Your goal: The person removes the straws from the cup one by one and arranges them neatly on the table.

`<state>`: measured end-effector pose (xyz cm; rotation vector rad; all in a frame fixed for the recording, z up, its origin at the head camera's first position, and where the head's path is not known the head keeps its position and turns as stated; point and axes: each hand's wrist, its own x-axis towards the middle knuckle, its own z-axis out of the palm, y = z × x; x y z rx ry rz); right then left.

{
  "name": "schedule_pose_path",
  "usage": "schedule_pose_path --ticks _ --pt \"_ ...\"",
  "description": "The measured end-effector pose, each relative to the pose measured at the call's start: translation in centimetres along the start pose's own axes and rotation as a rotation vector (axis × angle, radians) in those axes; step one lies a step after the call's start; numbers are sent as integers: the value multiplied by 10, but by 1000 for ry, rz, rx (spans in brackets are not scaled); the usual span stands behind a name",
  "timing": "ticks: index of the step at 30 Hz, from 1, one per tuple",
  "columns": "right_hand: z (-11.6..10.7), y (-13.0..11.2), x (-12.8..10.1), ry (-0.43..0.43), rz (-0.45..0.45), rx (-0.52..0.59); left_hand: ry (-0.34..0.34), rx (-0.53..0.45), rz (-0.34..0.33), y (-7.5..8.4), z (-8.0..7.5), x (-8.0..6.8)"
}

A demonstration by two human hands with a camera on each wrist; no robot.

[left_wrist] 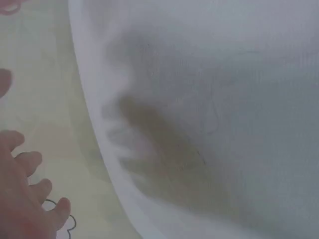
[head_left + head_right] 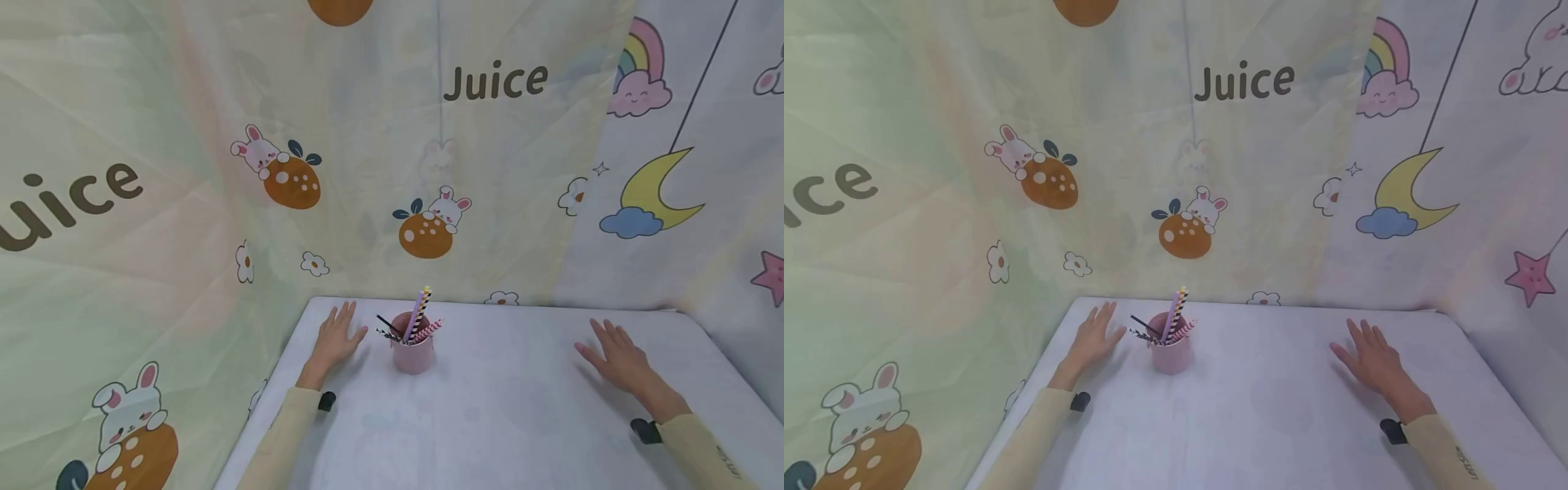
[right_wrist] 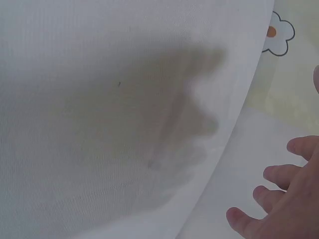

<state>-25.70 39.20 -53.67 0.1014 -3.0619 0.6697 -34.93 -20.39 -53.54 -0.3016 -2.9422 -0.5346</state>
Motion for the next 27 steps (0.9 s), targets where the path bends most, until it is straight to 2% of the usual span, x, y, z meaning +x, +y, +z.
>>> schedule_pose_path --ticks 3,5,8,10,13,16,21,27 --pt "2 -3 0 -5 -7 9 -88 -8 23 6 2 -3" --pt "3 -5 0 -8 -11 8 -160 -50 47 12 2 -5" --pt "6 -9 2 -1 -23 -4 -239 -170 95 23 2 -5" --pt "8 -13 5 5 -28 -5 -264 -256 132 32 0 -4" --pt "11 -21 10 5 -35 4 -276 -346 167 41 0 -1" --pt "15 -32 14 -9 -32 19 -285 -393 179 46 1 0" --pt "21 -54 18 -35 -25 38 -306 -451 201 50 3 0" --pt "33 -86 22 -48 -50 28 -293 -536 215 53 9 1"
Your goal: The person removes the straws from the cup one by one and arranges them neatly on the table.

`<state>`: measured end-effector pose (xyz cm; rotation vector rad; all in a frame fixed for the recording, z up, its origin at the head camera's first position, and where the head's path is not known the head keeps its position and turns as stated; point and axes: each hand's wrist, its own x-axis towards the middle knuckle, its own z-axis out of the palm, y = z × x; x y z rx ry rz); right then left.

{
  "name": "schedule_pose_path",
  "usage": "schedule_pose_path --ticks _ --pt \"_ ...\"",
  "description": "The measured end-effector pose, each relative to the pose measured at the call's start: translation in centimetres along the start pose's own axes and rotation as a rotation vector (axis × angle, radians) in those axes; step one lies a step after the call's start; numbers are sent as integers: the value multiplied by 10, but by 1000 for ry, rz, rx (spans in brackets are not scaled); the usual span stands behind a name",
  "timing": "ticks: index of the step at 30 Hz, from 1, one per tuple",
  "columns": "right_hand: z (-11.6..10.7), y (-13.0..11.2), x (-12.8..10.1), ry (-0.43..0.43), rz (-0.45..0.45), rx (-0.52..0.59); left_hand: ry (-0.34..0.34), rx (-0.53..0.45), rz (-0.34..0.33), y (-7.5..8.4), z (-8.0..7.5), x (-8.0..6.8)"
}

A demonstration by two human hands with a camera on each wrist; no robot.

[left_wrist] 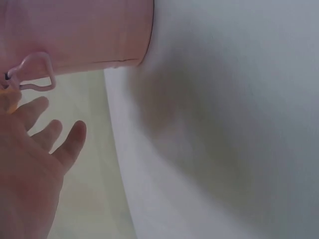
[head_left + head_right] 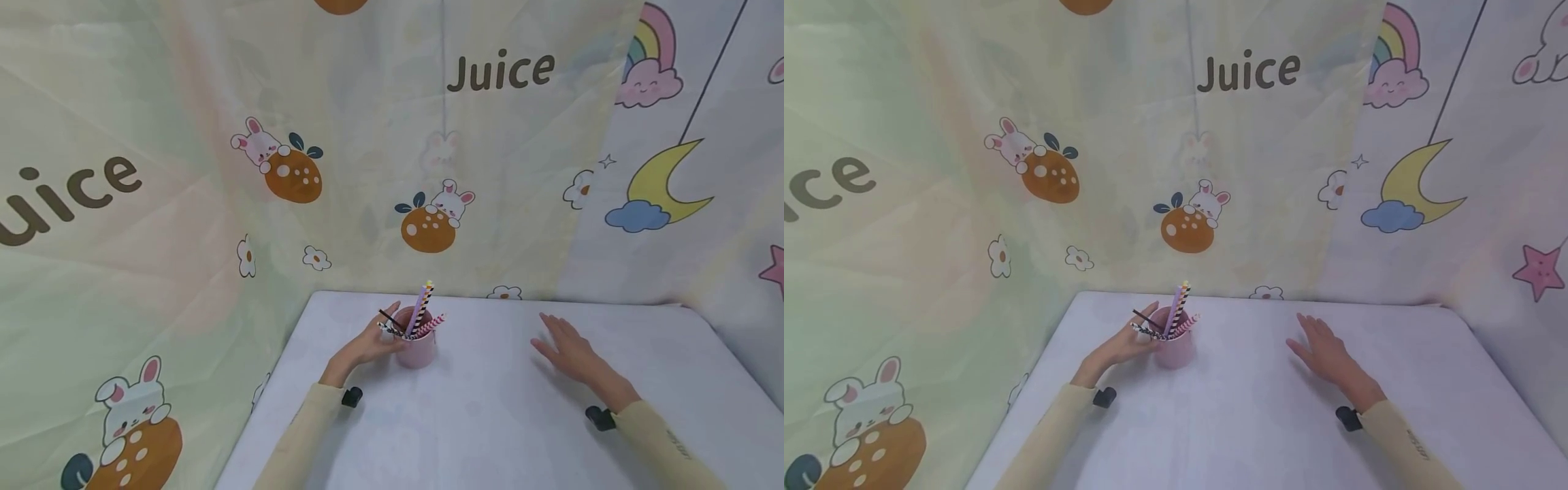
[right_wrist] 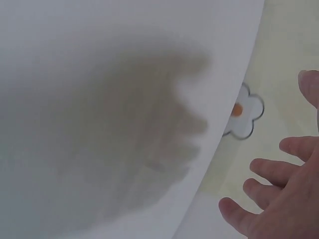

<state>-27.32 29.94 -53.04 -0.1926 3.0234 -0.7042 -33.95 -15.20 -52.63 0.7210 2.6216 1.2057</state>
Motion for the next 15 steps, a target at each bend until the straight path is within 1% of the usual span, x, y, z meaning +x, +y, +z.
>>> schedule_pose_path --ticks 3,5,10,15 --pt "6 -14 3 -12 -22 5 8 -14 -6 2 2 1" --pt "11 -25 5 -16 -43 18 11 -19 -21 3 3 1" --pt "19 -53 8 -14 -103 107 11 -43 -54 2 4 1" --pt "26 -80 10 17 -142 204 15 -52 -31 1 5 1"
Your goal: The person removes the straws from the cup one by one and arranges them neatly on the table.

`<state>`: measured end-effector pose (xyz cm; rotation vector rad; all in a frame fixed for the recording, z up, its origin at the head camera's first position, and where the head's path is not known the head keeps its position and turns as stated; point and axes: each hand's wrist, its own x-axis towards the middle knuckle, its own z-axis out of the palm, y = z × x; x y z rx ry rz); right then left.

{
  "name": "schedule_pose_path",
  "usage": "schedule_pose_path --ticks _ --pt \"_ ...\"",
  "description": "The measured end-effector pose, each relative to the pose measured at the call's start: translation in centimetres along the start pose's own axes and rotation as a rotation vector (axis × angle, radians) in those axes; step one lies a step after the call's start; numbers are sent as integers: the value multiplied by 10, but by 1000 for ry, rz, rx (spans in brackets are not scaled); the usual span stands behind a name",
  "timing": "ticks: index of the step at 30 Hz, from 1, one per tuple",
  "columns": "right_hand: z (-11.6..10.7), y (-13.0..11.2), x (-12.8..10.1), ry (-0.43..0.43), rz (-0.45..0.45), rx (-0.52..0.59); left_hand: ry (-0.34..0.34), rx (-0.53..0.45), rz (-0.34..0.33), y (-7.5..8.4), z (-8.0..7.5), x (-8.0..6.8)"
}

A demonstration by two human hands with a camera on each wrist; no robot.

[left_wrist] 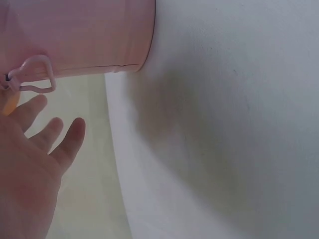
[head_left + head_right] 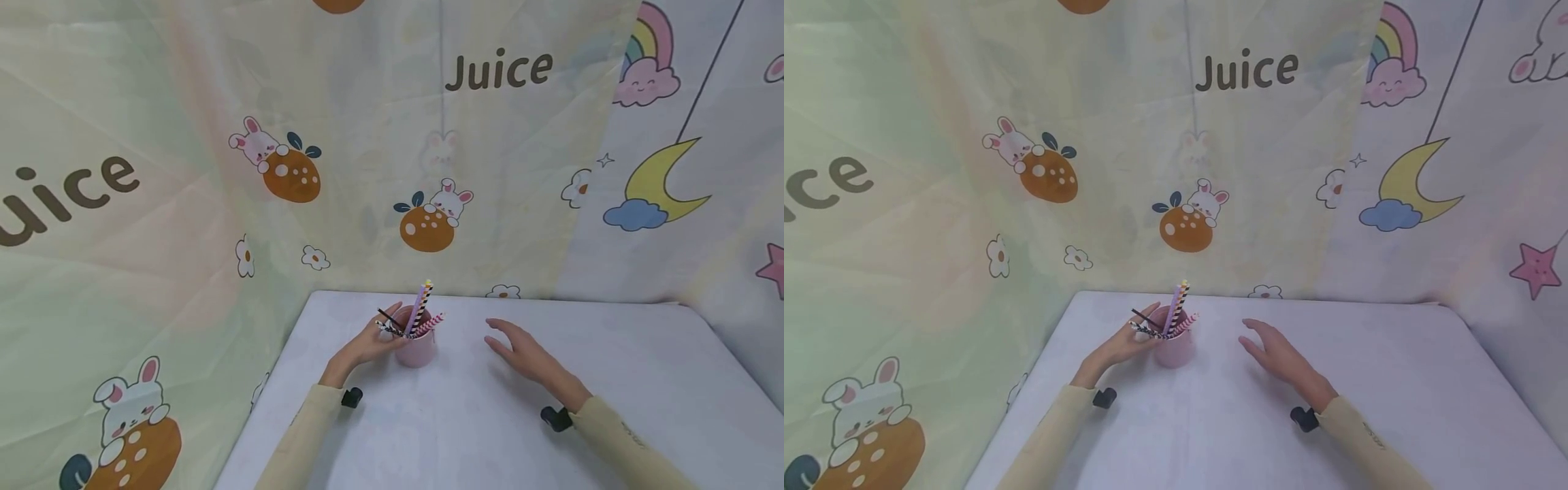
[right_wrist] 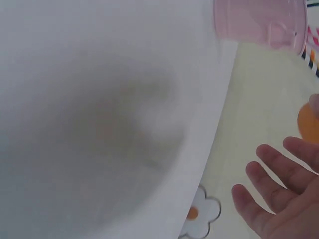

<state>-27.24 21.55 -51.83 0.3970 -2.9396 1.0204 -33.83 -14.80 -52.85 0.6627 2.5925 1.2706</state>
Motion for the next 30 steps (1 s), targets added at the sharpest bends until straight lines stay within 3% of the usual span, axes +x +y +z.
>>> schedule_pose_path --ticks 15,30 --pt "23 -54 28 51 -91 202 -13 -47 84 -3 -1 3" --pt "36 -70 50 34 -152 321 -9 -99 58 -3 1 4"
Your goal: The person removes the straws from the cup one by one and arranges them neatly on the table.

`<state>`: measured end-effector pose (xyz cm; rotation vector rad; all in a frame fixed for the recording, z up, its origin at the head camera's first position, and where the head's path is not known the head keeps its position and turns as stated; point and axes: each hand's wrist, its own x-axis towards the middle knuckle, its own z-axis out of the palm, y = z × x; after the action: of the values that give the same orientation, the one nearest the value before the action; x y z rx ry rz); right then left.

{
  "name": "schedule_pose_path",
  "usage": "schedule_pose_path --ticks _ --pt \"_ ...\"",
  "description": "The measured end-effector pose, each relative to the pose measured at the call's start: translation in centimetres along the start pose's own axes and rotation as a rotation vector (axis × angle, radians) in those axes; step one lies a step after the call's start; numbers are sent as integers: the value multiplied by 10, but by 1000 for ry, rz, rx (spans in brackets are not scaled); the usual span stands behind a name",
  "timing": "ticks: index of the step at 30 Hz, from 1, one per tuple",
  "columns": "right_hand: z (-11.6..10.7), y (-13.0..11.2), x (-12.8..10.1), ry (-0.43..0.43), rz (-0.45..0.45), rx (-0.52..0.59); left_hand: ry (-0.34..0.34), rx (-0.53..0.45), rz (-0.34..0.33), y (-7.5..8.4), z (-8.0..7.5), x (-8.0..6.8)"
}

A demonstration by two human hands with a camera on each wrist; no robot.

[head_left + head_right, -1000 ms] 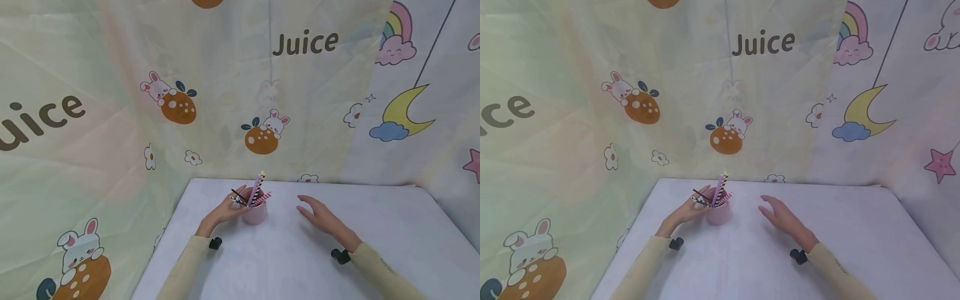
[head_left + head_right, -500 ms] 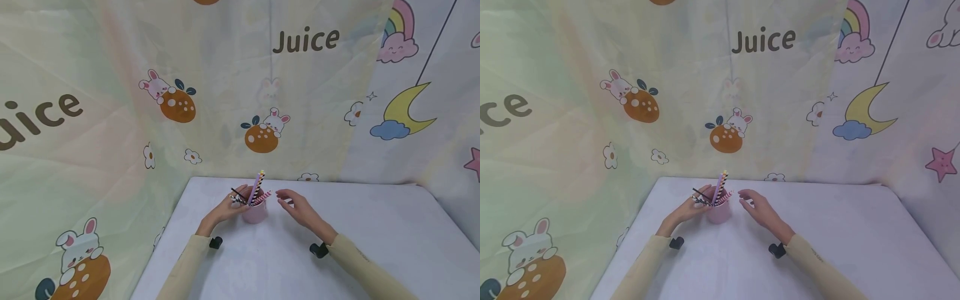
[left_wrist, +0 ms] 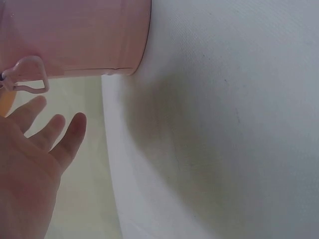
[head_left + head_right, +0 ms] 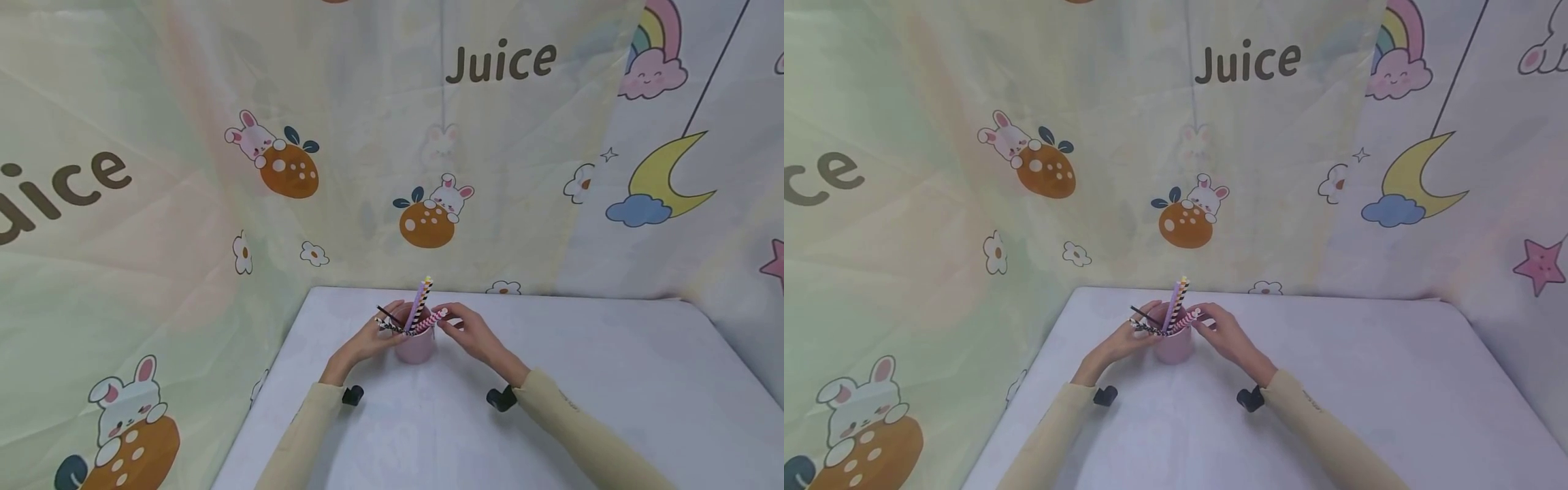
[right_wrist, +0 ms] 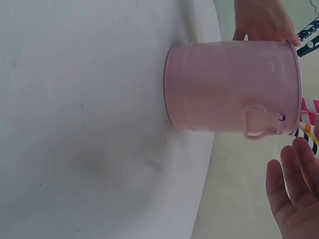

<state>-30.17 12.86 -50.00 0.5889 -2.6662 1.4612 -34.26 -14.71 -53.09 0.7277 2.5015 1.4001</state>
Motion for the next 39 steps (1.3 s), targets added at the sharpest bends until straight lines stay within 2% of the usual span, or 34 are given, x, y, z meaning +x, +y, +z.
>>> schedule_pose_path --ticks 6,12,24,29,36,39 --pt "5 -1 1 7 17 15 -11 12 -4 2 0 -1" --pt "7 -2 3 5 -15 14 -11 3 -5 3 -1 -1" --pt "11 -1 10 -1 -20 -1 -3 -8 43 -2 1 1" --pt "12 -2 9 16 -33 -7 2 -13 17 -2 1 0" --pt "3 -11 11 61 -72 -33 -1 -23 29 -2 1 0" --pt "-2 -16 12 82 -86 -54 10 -11 -15 -3 1 0"
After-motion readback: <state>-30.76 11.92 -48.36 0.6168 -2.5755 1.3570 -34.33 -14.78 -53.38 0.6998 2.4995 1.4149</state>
